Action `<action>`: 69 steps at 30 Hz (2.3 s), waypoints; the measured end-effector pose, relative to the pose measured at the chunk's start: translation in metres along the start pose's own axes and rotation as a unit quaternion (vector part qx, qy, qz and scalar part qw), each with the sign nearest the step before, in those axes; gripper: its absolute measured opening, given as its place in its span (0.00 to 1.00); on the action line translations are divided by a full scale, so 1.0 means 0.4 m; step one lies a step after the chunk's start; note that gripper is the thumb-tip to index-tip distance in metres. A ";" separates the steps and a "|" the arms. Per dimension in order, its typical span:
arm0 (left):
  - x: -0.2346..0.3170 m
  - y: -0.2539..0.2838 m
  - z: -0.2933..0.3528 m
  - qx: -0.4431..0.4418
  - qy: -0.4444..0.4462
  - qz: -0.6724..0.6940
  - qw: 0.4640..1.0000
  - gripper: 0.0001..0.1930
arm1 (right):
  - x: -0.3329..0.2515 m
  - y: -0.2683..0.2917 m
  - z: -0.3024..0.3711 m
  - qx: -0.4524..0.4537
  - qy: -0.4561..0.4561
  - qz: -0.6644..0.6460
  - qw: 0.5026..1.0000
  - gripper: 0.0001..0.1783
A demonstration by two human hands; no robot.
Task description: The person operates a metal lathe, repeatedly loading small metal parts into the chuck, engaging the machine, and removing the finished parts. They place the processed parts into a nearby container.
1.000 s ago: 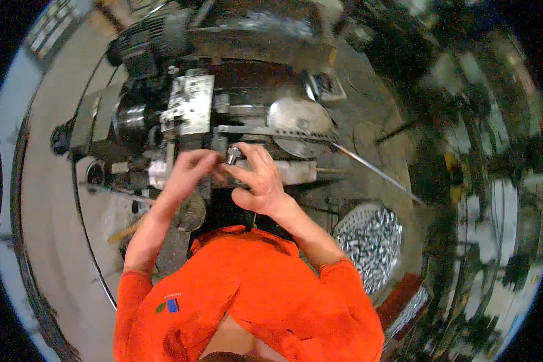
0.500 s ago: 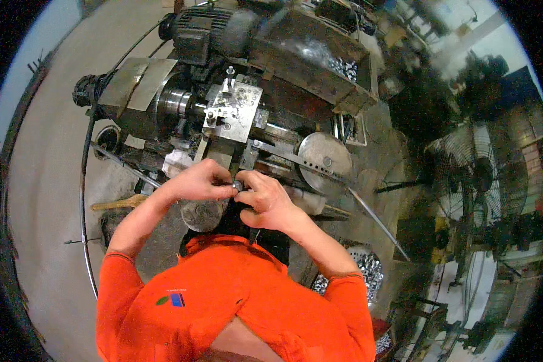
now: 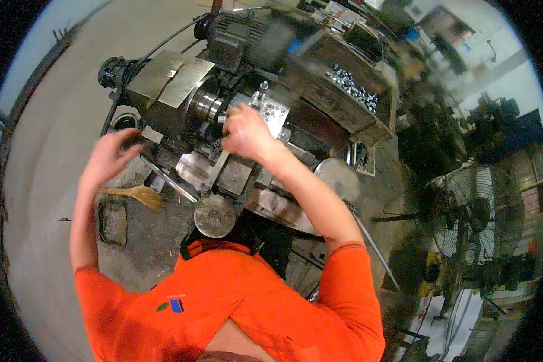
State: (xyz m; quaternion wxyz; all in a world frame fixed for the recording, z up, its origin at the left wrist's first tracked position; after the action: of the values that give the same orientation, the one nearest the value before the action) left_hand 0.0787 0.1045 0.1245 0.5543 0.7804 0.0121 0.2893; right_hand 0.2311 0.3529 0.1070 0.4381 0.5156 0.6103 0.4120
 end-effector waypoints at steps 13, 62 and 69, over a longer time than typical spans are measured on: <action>-0.388 -0.076 0.417 0.052 0.356 -0.081 0.929 0.19 | 0.137 -0.171 -0.137 -0.050 -0.231 -0.171 0.956 0.13; -0.645 -0.428 0.135 -0.078 0.305 0.064 0.947 0.18 | 0.171 0.000 1.483 -0.116 -0.745 0.156 0.638 0.23; -0.459 -0.331 0.068 0.149 0.379 0.382 0.829 0.24 | -0.033 -0.107 1.463 -0.089 -0.762 0.103 0.633 0.13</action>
State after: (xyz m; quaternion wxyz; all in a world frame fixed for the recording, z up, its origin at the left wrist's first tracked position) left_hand -0.0214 0.0699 -0.0774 0.2282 0.6249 -0.0352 0.7458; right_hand 0.7821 0.3643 -0.0944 0.7459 0.6642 -0.0369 -0.0326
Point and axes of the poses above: each hand's wrist, its own z-axis away from the middle knuckle, its own y-axis out of the back of the hand, x = y × z, the point moved 3 cm from there along -z, towards the middle knuckle, and after that the axes turned 1 degree about z, right-handed, at the moved point
